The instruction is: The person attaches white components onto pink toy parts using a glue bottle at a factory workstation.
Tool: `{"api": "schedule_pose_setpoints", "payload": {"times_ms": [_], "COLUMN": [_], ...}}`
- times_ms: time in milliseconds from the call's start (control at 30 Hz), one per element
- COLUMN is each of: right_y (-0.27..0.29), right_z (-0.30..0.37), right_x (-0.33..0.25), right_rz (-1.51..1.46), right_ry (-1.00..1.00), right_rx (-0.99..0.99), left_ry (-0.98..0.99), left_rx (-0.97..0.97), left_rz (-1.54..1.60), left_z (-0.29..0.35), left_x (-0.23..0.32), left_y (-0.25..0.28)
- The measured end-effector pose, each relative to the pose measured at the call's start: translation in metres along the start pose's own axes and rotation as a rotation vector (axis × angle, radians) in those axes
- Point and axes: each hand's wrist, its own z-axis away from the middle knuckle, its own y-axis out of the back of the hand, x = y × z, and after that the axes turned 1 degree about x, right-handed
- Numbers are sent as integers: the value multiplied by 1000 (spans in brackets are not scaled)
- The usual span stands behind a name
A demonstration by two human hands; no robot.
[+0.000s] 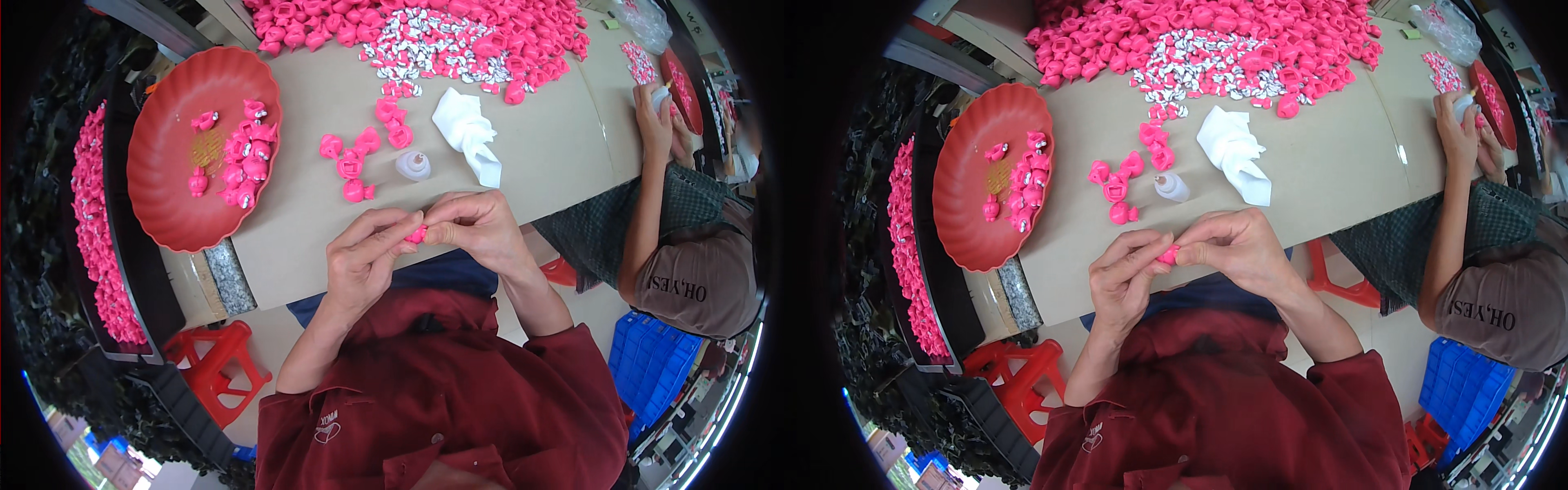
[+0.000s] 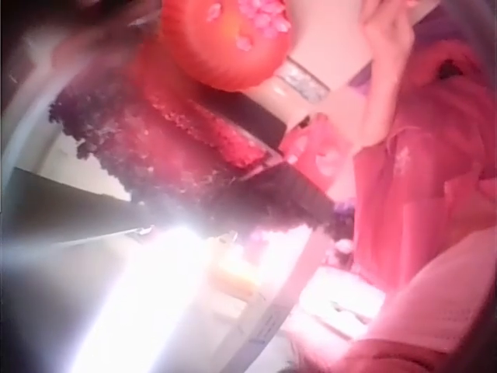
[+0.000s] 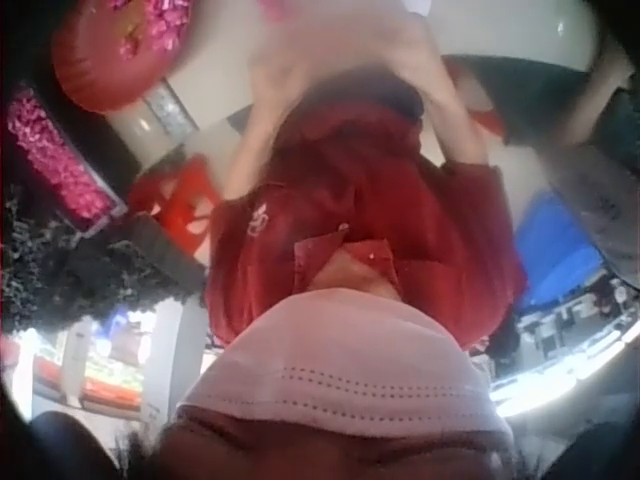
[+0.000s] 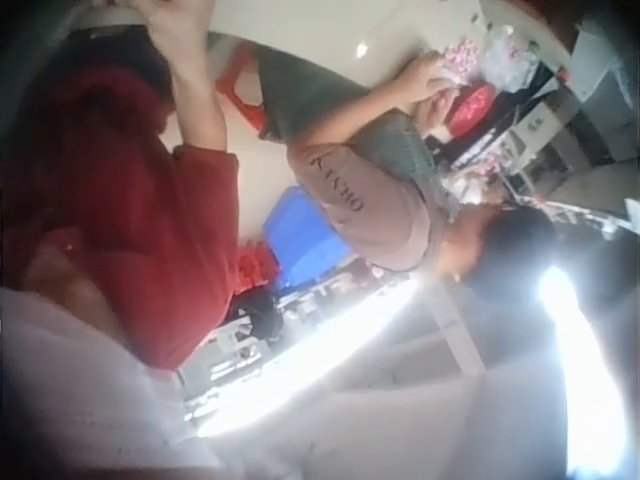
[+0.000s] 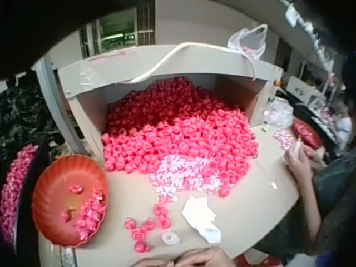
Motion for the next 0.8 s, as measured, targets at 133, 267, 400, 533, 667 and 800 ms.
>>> {"api": "schedule_pose_setpoints", "payload": {"times_ms": [133, 267, 400, 533, 667, 800], "right_y": [-2, -2, -3, -2, -2, -2], "right_z": [-1, -2, -2, -2, -1, 0], "right_x": [0, 1, -1, 0, 0, 0], "right_rz": [6, 18, 42, 44, 54, 57], "right_ry": [36, 49, 28, 10, 12, 3], "right_rx": [27, 39, 46, 45, 36, 40], "left_ry": [2, -3, 18, 19, -22, -40], "left_rx": [12, 43, 58, 49, 35, 22], "left_rz": [-22, -54, -71, -92, -51, -37], "left_z": [0, -1, 0, 0, 0, 0], "left_x": [-1, -2, -2, 0, -1, -1], "left_y": [-2, -2, -3, -2, -2, -2]}}
